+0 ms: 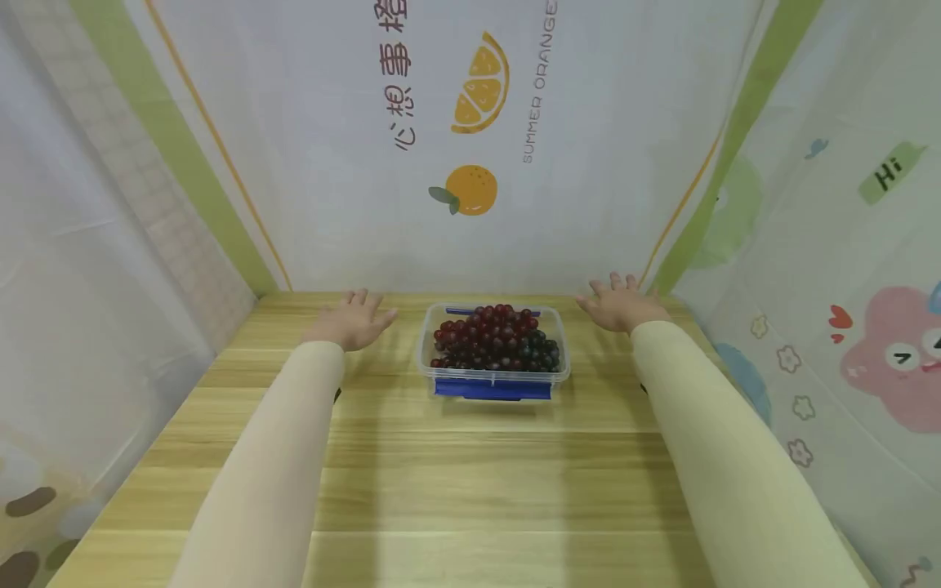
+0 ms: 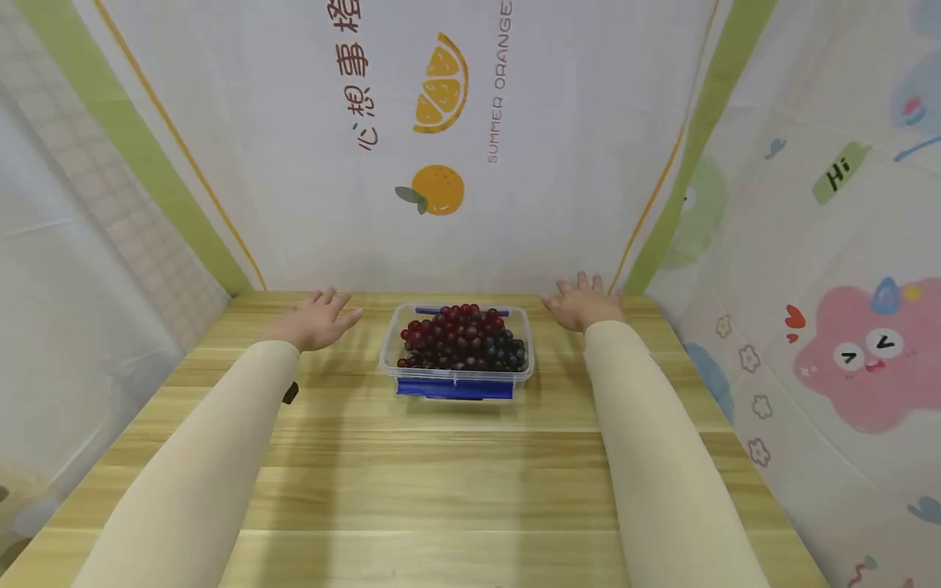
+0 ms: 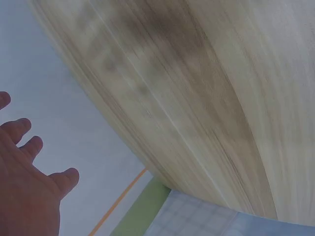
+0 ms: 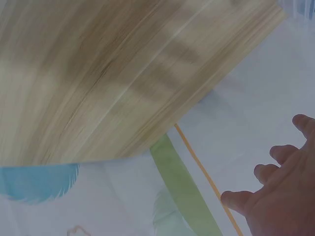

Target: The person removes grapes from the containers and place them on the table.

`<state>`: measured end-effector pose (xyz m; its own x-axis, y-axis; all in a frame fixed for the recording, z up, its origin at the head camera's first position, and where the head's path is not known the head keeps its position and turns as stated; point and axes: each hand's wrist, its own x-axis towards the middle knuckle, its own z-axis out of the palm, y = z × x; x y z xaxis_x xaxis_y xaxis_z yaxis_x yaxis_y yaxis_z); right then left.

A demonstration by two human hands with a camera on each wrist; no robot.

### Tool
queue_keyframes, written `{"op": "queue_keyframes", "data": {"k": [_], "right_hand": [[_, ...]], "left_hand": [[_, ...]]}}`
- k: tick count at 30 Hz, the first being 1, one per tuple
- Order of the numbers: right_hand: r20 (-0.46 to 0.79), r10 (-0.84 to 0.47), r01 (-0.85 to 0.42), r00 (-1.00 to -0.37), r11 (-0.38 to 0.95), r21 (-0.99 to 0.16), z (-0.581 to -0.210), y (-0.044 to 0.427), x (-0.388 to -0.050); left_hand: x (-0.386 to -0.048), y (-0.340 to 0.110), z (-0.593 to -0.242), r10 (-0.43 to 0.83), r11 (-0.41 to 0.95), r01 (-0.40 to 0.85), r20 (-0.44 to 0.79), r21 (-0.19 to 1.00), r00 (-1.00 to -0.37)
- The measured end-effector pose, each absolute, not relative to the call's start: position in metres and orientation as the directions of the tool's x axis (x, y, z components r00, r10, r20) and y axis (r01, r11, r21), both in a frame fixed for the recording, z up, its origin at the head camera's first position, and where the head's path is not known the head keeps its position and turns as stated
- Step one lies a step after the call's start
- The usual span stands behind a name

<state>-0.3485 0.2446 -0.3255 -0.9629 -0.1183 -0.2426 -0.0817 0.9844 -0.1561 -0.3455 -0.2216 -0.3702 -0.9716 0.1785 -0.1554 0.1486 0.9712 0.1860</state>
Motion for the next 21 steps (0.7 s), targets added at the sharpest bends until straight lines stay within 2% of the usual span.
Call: {"op": "queue_keyframes", "data": {"k": [8, 14, 21], "right_hand": [[-0.247, -0.152, -0.114, -0.957, 0.981, -0.158, -0.33, 0.24, -0.353], [-0.2, -0.239, -0.216, -0.95, 0.967, -0.134, -0.34, 0.22, -0.357], [-0.177, -0.33, -0.323, -0.927, 0.944, -0.067, -0.348, 0.195, -0.359]], "left_hand": [[-0.339, -0.217, -0.388, 0.223, 0.959, 0.181, -0.187, 0.218, -0.957], [-0.332, -0.204, -0.405, 0.279, 0.923, 0.211, -0.184, 0.323, -0.942], [-0.324, -0.192, -0.415, 0.349, 0.844, 0.268, -0.097, 0.465, -0.932]]}}
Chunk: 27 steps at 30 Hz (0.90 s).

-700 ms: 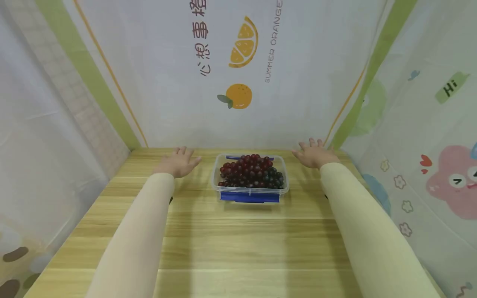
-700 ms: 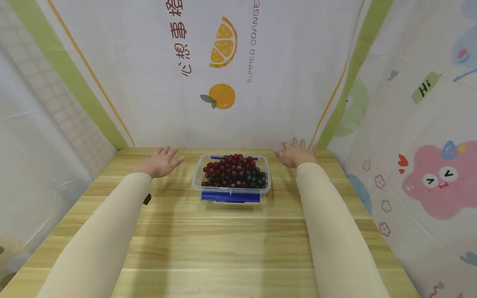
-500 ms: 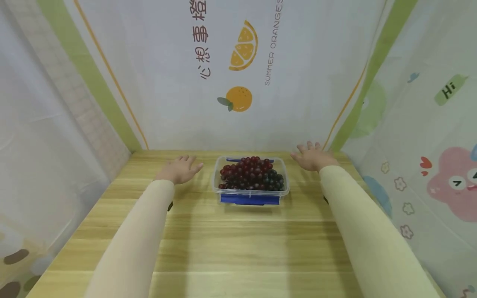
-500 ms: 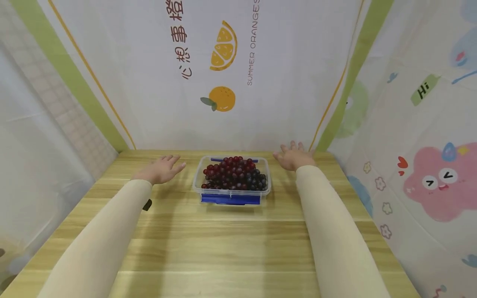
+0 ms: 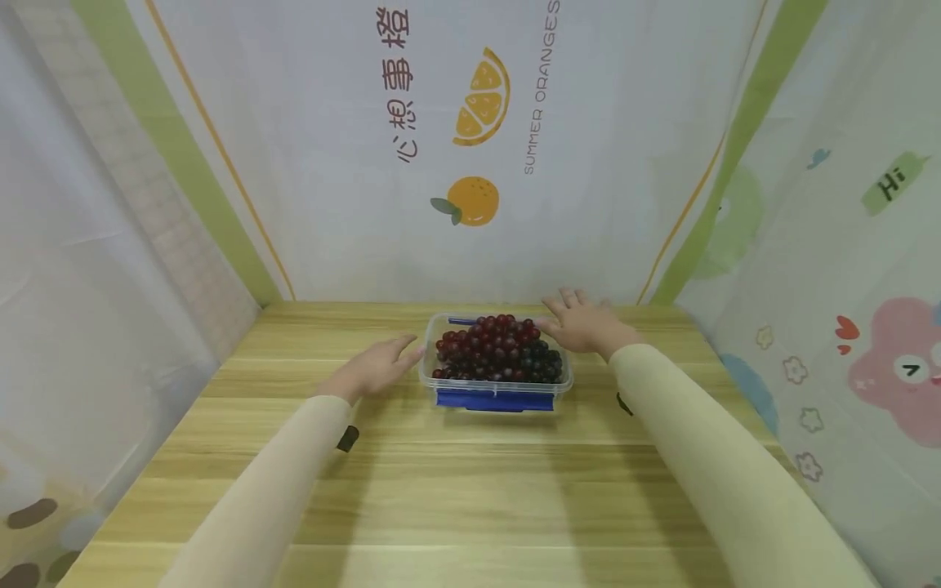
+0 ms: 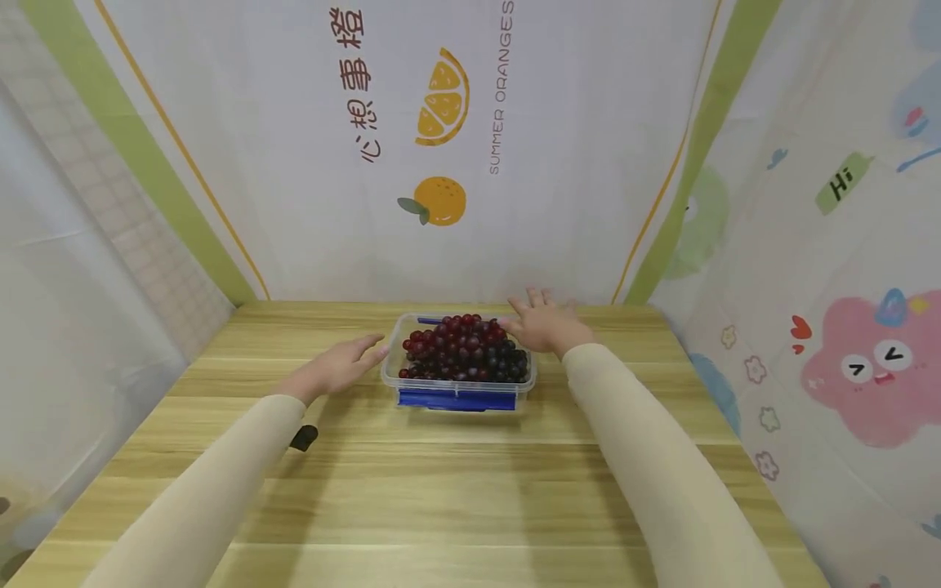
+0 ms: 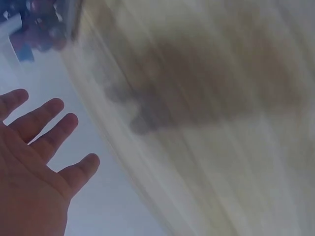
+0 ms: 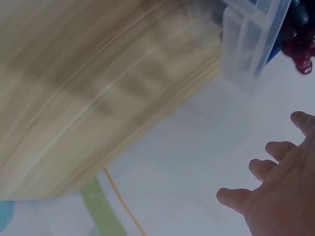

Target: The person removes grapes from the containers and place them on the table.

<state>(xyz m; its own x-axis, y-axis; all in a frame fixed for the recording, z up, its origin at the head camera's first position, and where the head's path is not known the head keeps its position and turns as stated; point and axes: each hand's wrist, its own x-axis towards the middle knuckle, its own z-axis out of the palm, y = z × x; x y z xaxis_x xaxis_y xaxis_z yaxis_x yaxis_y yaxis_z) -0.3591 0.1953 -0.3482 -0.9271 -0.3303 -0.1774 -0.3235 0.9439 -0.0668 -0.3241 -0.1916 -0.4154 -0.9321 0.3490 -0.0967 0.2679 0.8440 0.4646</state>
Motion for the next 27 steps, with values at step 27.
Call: {"op": "queue_keyframes", "data": {"k": [27], "right_hand": [[-0.173, -0.485, -0.454, -0.857, 0.87, -0.19, -0.354, 0.159, -0.348]], "left_hand": [[-0.302, -0.158, -0.44, 0.339, 0.824, 0.292, -0.011, 0.485, -0.941]]}}
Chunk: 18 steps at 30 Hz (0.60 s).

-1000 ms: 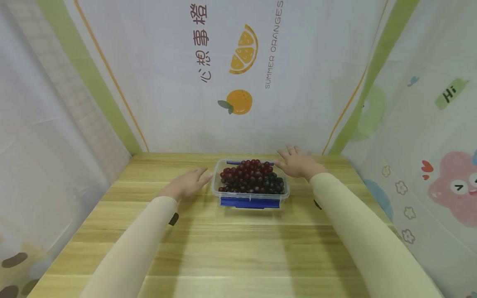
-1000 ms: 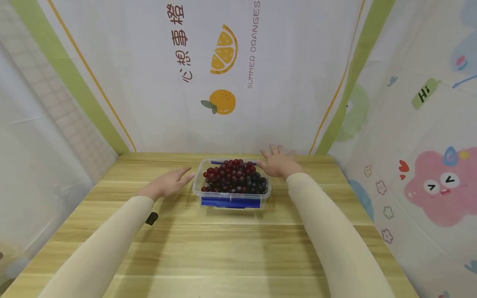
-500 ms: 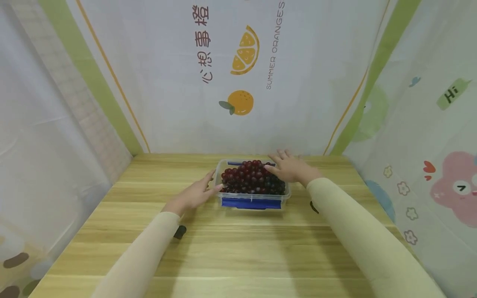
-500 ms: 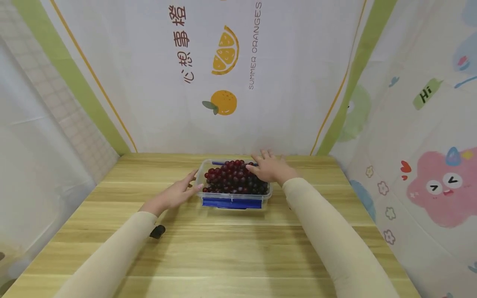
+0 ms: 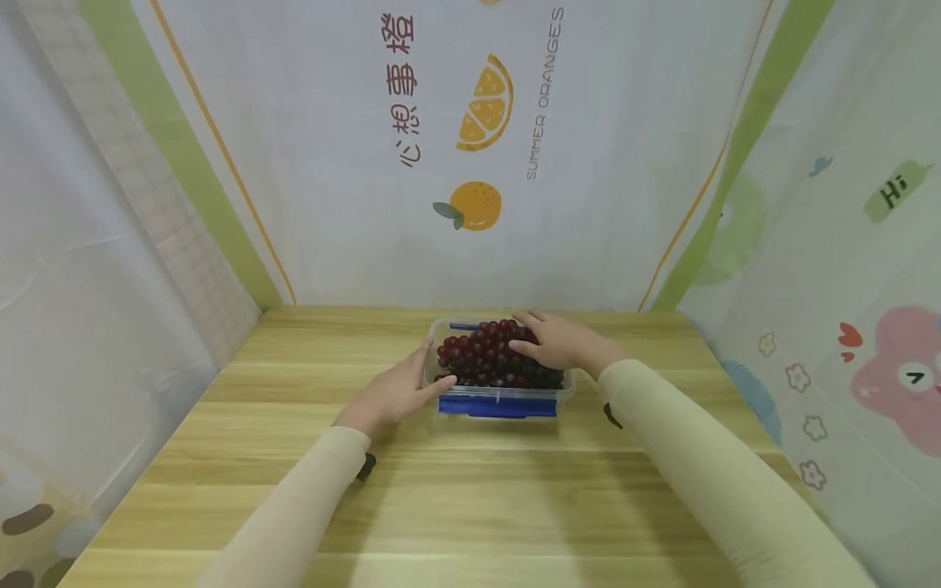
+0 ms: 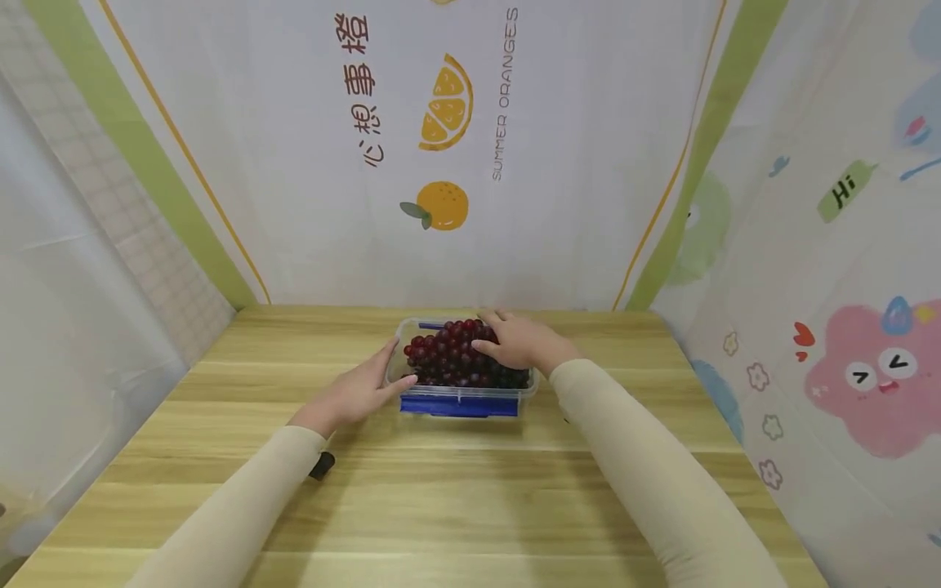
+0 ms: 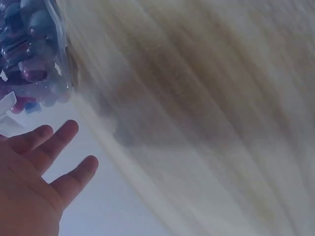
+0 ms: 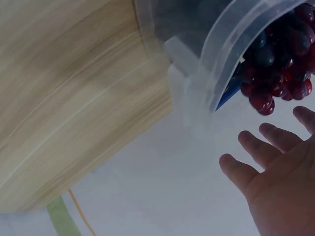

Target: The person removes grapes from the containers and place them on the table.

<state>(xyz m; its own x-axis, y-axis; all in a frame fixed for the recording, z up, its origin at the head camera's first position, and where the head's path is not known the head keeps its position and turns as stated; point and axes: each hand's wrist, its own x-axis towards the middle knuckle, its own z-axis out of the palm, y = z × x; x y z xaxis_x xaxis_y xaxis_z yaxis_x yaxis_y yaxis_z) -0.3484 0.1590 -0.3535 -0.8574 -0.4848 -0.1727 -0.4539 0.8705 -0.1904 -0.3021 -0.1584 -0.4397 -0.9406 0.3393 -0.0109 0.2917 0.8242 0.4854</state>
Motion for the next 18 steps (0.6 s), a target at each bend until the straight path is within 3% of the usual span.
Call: {"op": "queue_keyframes", "data": {"k": [7, 18], "right_hand": [[-0.165, -0.507, -0.472, -0.846, 0.856, -0.21, -0.357, 0.145, -0.346], [-0.21, -0.511, -0.492, -0.833, 0.859, -0.14, -0.358, 0.132, -0.34]], "left_hand": [[-0.294, -0.155, -0.435, 0.332, 0.856, 0.291, -0.022, 0.427, -0.943], [-0.3, -0.15, -0.43, 0.304, 0.791, 0.212, -0.068, 0.574, -0.95]]}}
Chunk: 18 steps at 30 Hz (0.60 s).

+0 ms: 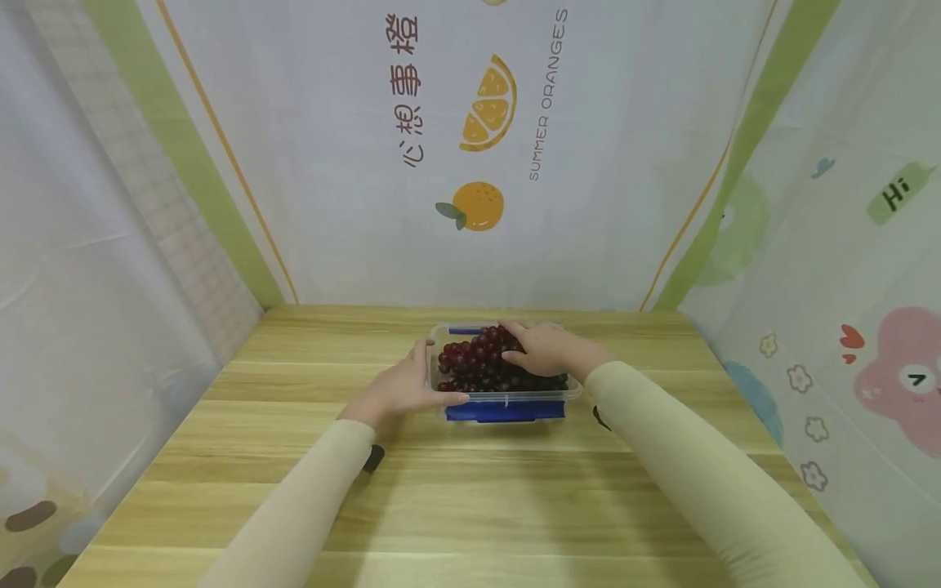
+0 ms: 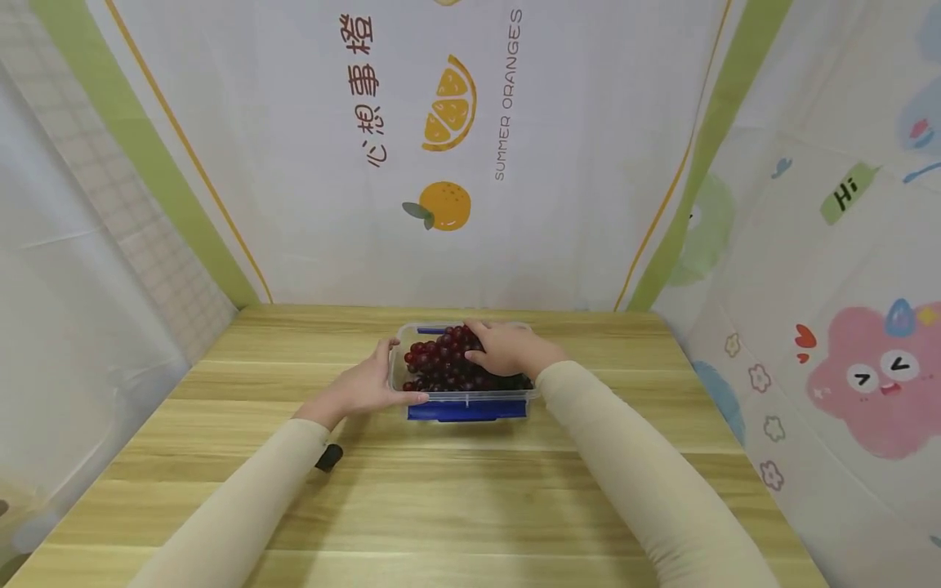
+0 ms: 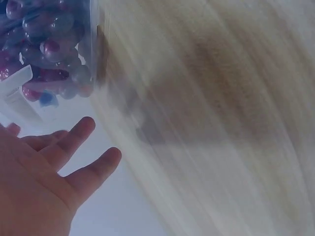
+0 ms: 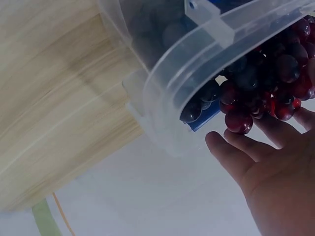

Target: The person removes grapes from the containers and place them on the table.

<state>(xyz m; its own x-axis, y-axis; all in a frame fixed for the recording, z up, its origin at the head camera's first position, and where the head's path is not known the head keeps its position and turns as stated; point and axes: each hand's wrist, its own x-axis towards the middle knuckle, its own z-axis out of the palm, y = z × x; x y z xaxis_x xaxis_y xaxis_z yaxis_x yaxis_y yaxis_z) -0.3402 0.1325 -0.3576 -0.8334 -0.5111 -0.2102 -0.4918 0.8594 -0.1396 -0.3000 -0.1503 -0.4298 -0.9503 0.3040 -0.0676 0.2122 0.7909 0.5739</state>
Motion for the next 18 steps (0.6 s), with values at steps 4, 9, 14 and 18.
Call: {"op": "queue_keyframes", "data": {"k": [4, 9, 14, 18], "right_hand": [[-0.226, -0.505, -0.483, -0.833, 0.863, -0.147, -0.357, 0.1294, -0.3401], [-0.239, -0.495, -0.474, -0.835, 0.869, -0.144, -0.3564, 0.1286, -0.3402], [-0.252, -0.495, -0.478, -0.831, 0.869, -0.13, -0.3559, 0.1279, -0.3401], [-0.268, -0.499, -0.478, -0.824, 0.867, -0.142, -0.3549, 0.1268, -0.3384]], "left_hand": [[-0.2997, -0.1519, -0.432, 0.334, 0.707, 0.195, -0.078, 0.68, -0.939], [-0.2983, -0.152, -0.4311, 0.348, 0.694, 0.186, -0.097, 0.696, -0.933], [-0.2996, -0.1502, -0.4262, 0.352, 0.731, 0.191, -0.122, 0.655, -0.928], [-0.301, -0.1484, -0.4243, 0.347, 0.731, 0.174, -0.141, 0.66, -0.927]]}}
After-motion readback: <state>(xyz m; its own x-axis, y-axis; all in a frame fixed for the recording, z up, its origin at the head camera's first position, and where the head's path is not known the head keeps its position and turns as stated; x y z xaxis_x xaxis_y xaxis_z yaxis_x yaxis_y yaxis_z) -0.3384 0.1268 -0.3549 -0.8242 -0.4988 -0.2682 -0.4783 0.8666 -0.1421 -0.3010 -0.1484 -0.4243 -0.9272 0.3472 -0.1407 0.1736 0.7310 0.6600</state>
